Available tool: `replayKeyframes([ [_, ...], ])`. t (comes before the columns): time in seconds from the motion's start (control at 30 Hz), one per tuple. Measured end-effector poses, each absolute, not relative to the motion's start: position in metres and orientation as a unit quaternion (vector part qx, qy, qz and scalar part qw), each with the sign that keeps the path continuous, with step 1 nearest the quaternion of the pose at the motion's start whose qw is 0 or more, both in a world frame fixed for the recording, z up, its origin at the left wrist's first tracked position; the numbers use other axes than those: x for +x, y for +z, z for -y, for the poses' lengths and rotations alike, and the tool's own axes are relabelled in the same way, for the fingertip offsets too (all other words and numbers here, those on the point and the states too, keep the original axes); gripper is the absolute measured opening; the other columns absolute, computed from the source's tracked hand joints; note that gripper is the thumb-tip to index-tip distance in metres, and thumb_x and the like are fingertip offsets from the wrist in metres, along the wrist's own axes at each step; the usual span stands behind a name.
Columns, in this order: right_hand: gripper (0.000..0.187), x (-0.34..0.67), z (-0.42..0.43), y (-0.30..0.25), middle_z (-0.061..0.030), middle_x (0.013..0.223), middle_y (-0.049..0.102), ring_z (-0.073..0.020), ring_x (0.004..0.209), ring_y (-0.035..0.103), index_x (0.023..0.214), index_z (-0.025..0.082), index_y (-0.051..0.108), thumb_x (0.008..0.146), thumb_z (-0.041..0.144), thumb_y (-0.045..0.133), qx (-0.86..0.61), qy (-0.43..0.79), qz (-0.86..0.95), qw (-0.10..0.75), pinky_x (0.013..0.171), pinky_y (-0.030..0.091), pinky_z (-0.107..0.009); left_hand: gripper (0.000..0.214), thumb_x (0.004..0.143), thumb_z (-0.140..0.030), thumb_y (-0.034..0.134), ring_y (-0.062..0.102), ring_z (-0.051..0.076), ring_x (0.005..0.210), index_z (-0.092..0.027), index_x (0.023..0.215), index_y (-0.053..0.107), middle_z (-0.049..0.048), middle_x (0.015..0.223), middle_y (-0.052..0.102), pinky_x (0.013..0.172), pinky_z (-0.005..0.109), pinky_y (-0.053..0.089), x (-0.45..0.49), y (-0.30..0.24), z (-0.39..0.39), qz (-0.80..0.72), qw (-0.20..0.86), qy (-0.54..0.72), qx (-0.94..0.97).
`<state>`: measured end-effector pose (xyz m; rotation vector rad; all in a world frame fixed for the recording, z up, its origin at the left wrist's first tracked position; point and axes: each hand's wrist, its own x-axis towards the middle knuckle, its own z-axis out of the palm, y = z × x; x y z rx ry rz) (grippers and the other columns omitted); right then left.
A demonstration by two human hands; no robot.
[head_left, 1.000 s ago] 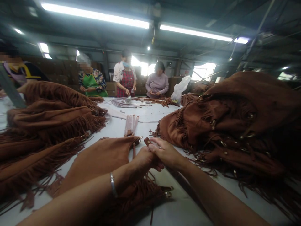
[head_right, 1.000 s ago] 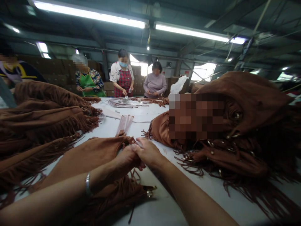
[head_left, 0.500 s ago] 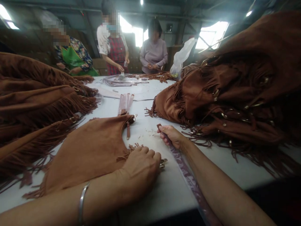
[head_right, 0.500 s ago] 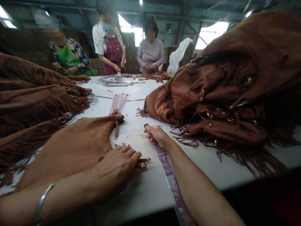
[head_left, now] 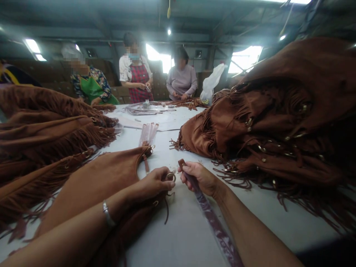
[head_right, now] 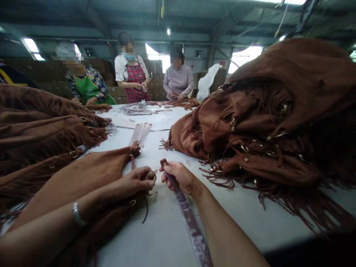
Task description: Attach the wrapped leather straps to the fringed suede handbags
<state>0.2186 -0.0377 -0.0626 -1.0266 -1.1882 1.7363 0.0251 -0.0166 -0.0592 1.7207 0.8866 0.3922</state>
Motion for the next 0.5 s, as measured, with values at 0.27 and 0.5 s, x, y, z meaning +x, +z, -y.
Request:
replayKeyframes([
  [0.27, 0.027, 0.206, 0.035, -0.071, 0.0051, 0.058, 0.054, -0.0029, 0.037, 0.041, 0.085, 0.016, 0.048, 0.075, 0.037, 0.062, -0.469, 0.637, 0.494, 0.361, 0.032, 0.030, -0.012, 0.047, 0.051, -0.028, 0.082, 0.051, 0.008, 0.051, -0.016, 0.069, 0.040, -0.0030, 0.063, 0.057, 0.049, 0.018, 0.036, 0.019, -0.078, 0.009, -0.344, 0.727, 0.219, 0.553],
  [0.5, 0.021, 0.200, 0.033, -0.073, 0.0056, 0.052, 0.052, -0.0034, 0.034, 0.040, 0.085, 0.015, 0.054, 0.072, 0.027, 0.064, -0.434, 0.705, 0.437, 0.352, 0.032, 0.033, -0.012, 0.037, 0.065, -0.032, 0.076, 0.051, 0.007, 0.055, -0.014, 0.070, 0.044, -0.0023, 0.063, 0.056, 0.051, 0.016, 0.035, 0.007, -0.074, 0.005, -0.285, 0.792, 0.214, 0.496],
])
